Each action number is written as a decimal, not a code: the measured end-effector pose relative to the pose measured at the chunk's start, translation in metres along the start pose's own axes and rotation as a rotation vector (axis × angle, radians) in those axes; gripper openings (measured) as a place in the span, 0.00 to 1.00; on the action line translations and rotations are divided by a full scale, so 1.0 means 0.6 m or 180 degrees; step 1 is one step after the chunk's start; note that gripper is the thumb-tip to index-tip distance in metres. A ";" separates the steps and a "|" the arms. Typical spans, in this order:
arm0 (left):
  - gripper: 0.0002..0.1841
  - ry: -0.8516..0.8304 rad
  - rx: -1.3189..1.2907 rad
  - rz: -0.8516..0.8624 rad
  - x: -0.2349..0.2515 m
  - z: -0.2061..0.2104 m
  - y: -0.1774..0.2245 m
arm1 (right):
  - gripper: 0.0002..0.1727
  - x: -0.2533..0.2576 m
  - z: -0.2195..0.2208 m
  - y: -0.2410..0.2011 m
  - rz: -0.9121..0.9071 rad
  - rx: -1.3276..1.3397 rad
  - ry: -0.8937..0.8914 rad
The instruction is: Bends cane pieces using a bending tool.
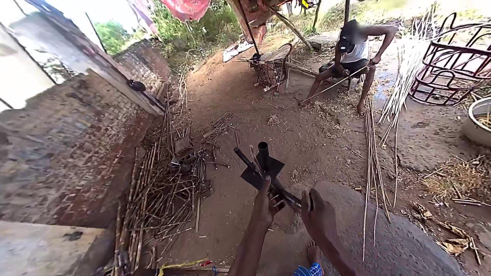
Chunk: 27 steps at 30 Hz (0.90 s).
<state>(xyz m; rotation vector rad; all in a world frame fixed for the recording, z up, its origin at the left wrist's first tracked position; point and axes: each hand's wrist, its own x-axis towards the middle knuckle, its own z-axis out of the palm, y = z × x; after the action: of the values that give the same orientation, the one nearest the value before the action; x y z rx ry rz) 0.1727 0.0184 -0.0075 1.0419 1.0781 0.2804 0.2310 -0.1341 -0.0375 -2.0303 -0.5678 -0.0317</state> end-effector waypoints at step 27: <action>0.24 -0.0828 -0.0188 0.0353 -0.034 0.010 -0.015 | 0.59 -0.113 -0.181 0.252 0.1766 0.2918 -0.2137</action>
<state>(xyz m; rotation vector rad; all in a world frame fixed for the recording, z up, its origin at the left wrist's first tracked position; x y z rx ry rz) 0.1653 -0.0028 -0.0024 1.0548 0.7757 0.2561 0.2547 -0.3109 -0.1231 -1.1835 -0.2962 1.0758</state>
